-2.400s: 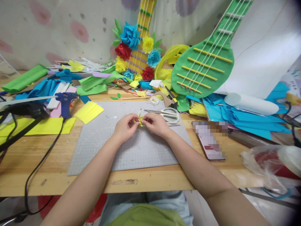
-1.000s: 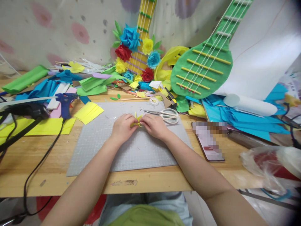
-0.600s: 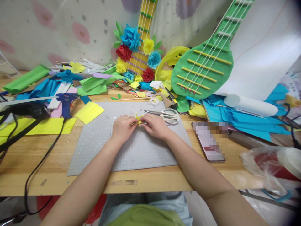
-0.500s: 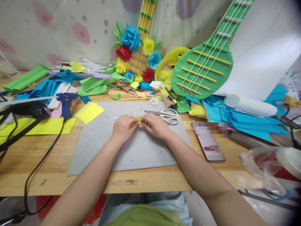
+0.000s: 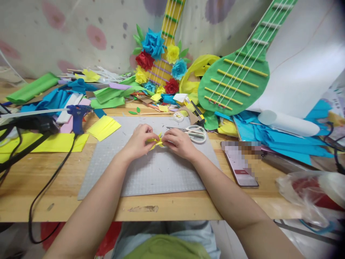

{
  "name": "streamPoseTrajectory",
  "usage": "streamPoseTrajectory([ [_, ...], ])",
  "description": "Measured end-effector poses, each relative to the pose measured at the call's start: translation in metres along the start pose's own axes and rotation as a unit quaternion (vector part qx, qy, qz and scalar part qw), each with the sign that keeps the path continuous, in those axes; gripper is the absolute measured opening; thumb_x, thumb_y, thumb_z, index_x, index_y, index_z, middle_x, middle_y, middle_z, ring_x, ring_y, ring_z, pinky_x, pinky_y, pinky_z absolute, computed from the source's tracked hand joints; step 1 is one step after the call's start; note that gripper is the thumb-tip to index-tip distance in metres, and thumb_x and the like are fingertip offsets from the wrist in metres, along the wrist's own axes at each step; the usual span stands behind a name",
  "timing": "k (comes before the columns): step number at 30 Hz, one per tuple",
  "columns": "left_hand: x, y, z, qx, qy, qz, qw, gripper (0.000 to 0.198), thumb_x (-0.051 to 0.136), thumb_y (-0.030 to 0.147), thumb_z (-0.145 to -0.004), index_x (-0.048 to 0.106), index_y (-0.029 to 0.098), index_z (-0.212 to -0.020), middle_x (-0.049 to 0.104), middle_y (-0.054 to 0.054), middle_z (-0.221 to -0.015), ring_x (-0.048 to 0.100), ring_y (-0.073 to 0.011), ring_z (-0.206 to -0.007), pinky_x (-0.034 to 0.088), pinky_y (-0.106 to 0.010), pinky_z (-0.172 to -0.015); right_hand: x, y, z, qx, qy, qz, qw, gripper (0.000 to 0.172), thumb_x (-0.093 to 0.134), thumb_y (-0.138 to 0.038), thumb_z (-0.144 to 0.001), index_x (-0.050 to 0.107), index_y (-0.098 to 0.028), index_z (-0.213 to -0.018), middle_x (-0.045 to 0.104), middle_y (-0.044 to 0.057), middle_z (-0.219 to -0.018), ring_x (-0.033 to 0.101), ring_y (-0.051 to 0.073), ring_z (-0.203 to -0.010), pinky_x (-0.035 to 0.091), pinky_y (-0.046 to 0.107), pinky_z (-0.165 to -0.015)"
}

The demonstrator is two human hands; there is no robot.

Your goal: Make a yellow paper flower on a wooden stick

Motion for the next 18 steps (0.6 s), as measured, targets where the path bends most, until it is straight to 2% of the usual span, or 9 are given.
streamPoseTrajectory([
  [8,0.012,-0.002,-0.006,0.029,-0.034,-0.005,0.999,0.016,0.048,0.018,-0.079,0.064,0.022,-0.081,0.048,-0.004,-0.092,0.042,-0.0174,-0.091,0.037,-0.033,-0.083,0.001,-0.001,0.0,-0.016,-0.014,0.008,1.0,0.015,0.049,-0.022,-0.085,0.063,-0.021,-0.086,0.062,0.004,-0.089,0.05,0.016,-0.083,0.038,0.028,-0.072],
  [18,0.014,-0.002,-0.007,0.033,-0.023,-0.028,0.999,0.017,0.045,0.022,-0.083,0.063,0.021,-0.082,0.046,-0.006,-0.105,0.04,-0.0194,-0.103,0.036,-0.036,-0.091,0.004,0.002,0.0,-0.015,-0.025,0.009,1.0,0.019,0.046,-0.025,-0.087,0.063,-0.019,-0.087,0.062,0.005,-0.088,0.05,0.016,-0.082,0.038,0.027,-0.071],
])
Point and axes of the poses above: each hand's wrist, its own z-axis away from the middle knuckle, its own x-axis out of the palm, y = z × x, the point moved 4 cm from there along -z, towards the middle knuckle
